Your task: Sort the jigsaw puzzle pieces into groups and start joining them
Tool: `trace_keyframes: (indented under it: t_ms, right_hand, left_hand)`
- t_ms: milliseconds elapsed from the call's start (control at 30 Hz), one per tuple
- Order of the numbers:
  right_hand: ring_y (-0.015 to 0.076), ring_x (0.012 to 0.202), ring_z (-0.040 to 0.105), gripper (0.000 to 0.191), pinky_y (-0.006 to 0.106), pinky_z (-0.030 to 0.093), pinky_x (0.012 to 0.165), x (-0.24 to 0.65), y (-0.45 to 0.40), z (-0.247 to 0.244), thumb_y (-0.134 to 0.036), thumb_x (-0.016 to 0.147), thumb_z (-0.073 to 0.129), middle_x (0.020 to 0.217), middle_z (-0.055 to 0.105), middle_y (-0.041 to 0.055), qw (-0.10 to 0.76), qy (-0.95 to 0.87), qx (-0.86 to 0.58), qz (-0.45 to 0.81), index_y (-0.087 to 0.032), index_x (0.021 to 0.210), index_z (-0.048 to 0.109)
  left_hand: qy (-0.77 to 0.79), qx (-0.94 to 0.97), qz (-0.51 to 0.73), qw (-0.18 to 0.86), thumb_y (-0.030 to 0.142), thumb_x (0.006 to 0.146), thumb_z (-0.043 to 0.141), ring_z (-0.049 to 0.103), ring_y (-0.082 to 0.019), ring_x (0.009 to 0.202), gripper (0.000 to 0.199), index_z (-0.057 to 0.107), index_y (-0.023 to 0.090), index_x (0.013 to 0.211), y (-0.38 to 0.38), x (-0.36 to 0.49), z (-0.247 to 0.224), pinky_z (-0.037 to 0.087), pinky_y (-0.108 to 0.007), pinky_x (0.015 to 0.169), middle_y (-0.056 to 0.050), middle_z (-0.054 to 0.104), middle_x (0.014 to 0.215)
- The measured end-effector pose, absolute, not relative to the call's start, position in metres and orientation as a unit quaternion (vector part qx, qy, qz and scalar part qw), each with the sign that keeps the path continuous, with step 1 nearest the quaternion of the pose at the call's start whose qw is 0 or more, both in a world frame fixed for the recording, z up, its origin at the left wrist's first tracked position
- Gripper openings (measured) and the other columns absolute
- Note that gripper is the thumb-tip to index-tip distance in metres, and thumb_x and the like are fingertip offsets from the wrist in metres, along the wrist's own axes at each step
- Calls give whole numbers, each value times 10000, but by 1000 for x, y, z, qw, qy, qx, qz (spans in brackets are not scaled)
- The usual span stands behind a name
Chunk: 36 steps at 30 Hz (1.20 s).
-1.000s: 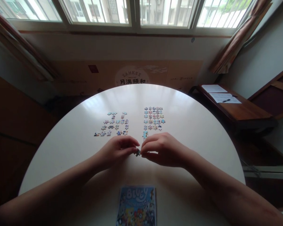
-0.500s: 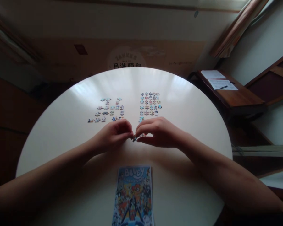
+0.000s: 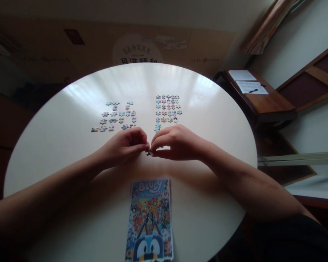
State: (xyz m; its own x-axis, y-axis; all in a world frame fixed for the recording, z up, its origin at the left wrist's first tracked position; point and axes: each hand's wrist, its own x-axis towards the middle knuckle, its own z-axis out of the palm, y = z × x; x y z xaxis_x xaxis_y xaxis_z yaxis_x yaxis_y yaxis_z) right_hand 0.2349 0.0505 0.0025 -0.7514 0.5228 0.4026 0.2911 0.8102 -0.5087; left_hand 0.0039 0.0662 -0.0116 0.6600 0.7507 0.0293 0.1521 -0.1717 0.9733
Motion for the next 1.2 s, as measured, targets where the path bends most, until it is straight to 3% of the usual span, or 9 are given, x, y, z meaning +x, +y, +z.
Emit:
trace_keyframes:
  t_ms: [200, 400, 600, 833, 1200]
  right_hand:
    - [131, 799, 705, 99, 266, 528, 747, 236, 48, 4, -249, 936, 676, 935, 772, 10, 254, -916, -216, 222, -217, 886, 755]
    - [136, 803, 700, 80, 262, 511, 743, 252, 54, 14, -248, 924, 682, 917, 771, 9, 192, -919, -258, 229, -219, 911, 755]
    - [146, 811, 693, 99, 269, 489, 745, 255, 61, 8, -224, 885, 710, 920, 773, 7, 148, -925, -276, 214, -245, 964, 766]
    - [122, 774, 688, 106, 256, 463, 695, 248, 59, -1, -279, 920, 683, 916, 773, -18, 144, -923, -287, 211, -268, 974, 774]
    - [111, 731, 658, 106, 243, 433, 669, 247, 59, 1, -278, 884, 724, 889, 750, -27, 126, -919, -309, 212, -291, 958, 798]
  left_hand:
    - [302, 754, 245, 529, 269, 862, 661, 675, -152, 744, 106, 628, 169, 853, 66, 3, -10, 553, -279, 693, -18, 706, 794]
    - [303, 877, 237, 289, 225, 931, 590, 663, -140, 759, 156, 745, 219, 943, 68, -5, -15, 510, -255, 702, -22, 735, 877]
    - [270, 924, 235, 136, 231, 975, 570, 643, -162, 798, 226, 774, 286, 1056, 69, -7, -24, 484, -279, 693, -32, 710, 935]
    - [257, 948, 140, 123, 262, 949, 644, 612, -192, 872, 235, 746, 348, 1142, 71, -10, -24, 484, -308, 744, -37, 682, 1027]
    - [259, 949, 128, 123, 283, 986, 589, 599, -186, 868, 239, 748, 359, 1148, 69, -8, -19, 479, -303, 747, -44, 670, 1039]
